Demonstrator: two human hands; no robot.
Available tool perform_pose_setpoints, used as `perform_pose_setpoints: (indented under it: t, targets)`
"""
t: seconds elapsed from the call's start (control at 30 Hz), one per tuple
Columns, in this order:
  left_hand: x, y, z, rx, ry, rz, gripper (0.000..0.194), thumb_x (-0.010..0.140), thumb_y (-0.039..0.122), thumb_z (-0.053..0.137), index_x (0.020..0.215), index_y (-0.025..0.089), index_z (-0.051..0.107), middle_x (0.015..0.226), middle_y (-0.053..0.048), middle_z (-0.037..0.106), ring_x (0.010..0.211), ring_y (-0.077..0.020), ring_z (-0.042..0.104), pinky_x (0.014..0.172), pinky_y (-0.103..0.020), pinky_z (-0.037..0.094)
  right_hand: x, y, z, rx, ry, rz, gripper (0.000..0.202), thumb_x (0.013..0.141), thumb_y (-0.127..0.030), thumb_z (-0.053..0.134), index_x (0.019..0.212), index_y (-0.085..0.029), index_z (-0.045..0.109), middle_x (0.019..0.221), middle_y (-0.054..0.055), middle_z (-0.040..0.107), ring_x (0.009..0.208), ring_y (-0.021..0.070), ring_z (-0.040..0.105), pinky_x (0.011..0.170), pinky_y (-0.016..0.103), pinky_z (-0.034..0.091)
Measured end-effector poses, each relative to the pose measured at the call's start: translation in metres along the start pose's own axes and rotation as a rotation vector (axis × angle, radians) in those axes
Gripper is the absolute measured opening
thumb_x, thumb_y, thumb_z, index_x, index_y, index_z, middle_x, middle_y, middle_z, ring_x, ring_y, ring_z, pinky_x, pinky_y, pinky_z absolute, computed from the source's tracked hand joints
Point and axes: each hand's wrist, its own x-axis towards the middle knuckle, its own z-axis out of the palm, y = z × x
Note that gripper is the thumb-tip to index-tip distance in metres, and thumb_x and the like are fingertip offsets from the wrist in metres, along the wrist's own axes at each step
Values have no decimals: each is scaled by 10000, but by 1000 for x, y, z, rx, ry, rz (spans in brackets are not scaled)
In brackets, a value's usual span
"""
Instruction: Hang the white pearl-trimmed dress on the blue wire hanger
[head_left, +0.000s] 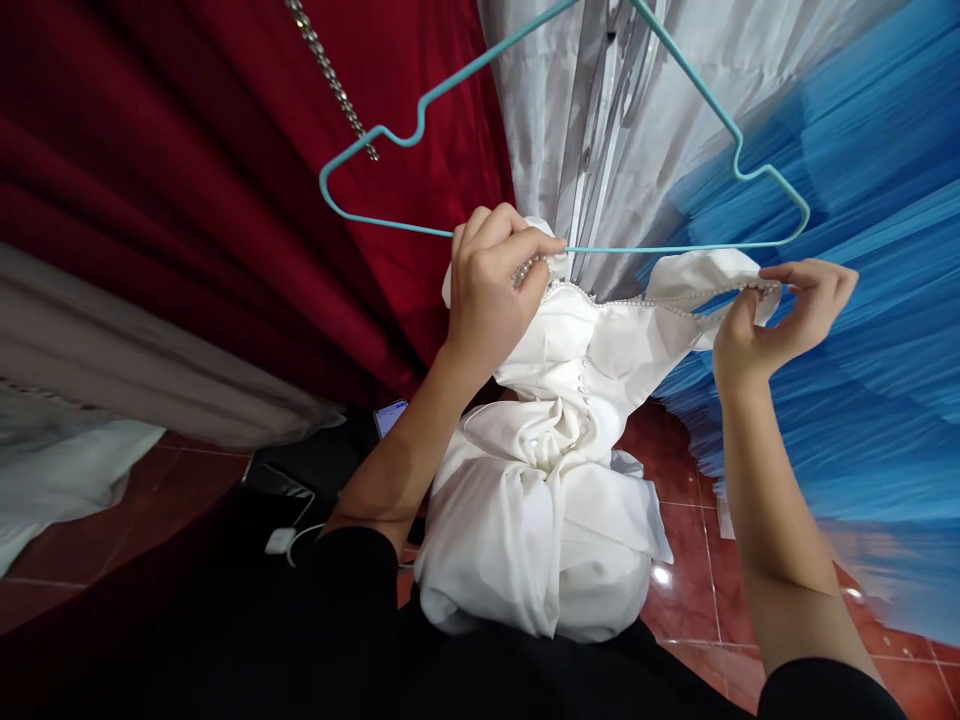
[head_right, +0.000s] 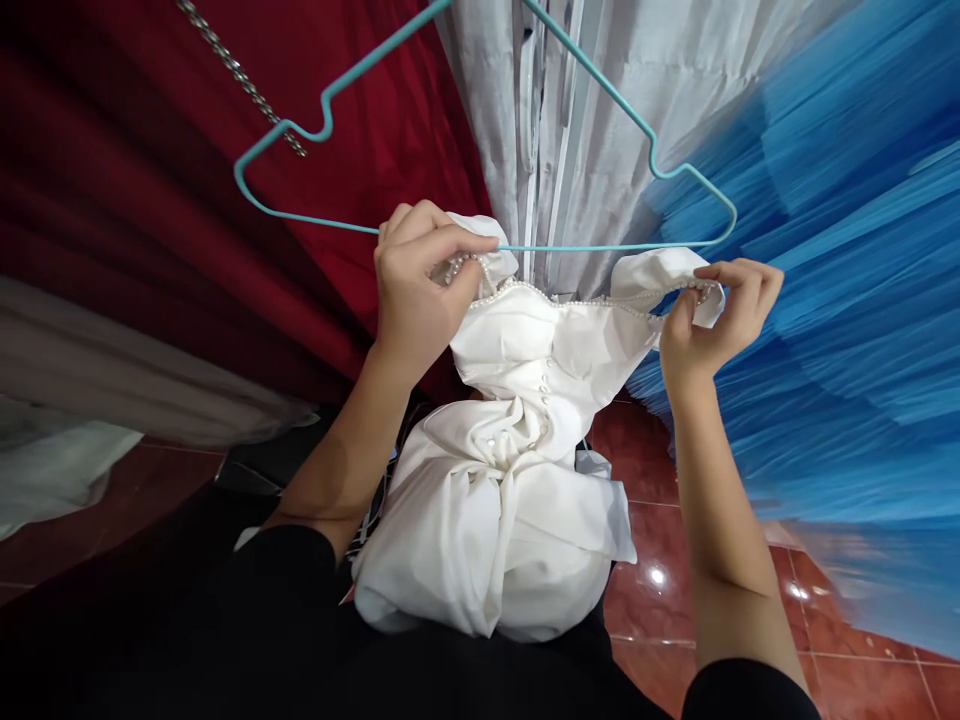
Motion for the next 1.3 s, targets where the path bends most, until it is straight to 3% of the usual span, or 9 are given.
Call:
perform_pose_setpoints:
  t: [0.17,0.33,0.4,0.53,0.63,0.87,1.03,1.2,1.3]
  targets:
    - [-2,3,2,-16,-9,-48,290,792,15,595,887,260,718,838,-24,580,866,-232,560,862,-436,445,14,-46,4,147,15,-119,242,733,-144,570,938,-207,683,839,75,558,893,198,569,772,395,474]
    - [-3,12,0,-68,-43,-82,234,833,79,584,917,260,707,878,-34,592,935,-255,579,922,-469,453,20,-97,21,261,-505,0,322,908,-310,482,1191,-316,636,1194,57,598,1169,234,587,991,489,517]
    - [-3,18,-4,-58,-51,-71,218,825,89,607,925,254,707,891,-36,603,937,-259,581,918,-470,457,13,-105,30,312,-586,68,340,935,-316,438,1227,-308,610,1185,48,604,1152,219,598,995,489,529]
    - [-9,28,-9,-78,-60,-23,209,829,107,629,957,254,704,918,-31,632,970,-254,585,924,-449,467,-1,-109,44,310,-461,135,271,941,-279,432,1116,-259,637,971,40,609,942,171,607,890,430,566]
    - [-22,25,-10,-114,102,11,195,851,161,609,988,273,690,984,-40,622,1087,-263,565,1000,-455,443,-2,-112,46,277,-427,186,242,941,-239,452,1102,-300,622,966,52,610,922,165,579,865,387,563]
    - [-53,-41,-32,-184,378,-367,261,756,85,485,989,188,540,744,10,446,596,-114,427,594,-278,394,0,-100,47,324,-413,156,246,959,-307,428,1084,-263,635,981,38,596,980,187,603,909,459,541]
    - [-15,-78,-66,-118,610,-346,286,651,-73,428,811,164,433,825,-1,426,658,-75,425,654,-232,402,1,-98,49,381,-407,157,230,947,-281,468,1073,-258,658,964,36,606,963,177,606,936,443,530]
    - [32,-76,-88,-97,749,-237,314,574,-105,345,720,164,413,771,4,373,652,-71,385,660,-193,364,-1,-102,54,389,-413,168,224,943,-284,475,1072,-255,656,955,36,609,948,175,604,943,439,537]
    - [50,-76,-90,-204,709,-32,222,579,1,389,707,172,449,739,-4,385,593,-70,305,609,-198,334,-2,-100,55,388,-408,173,217,937,-270,483,1064,-258,659,964,36,608,957,176,604,948,435,536]
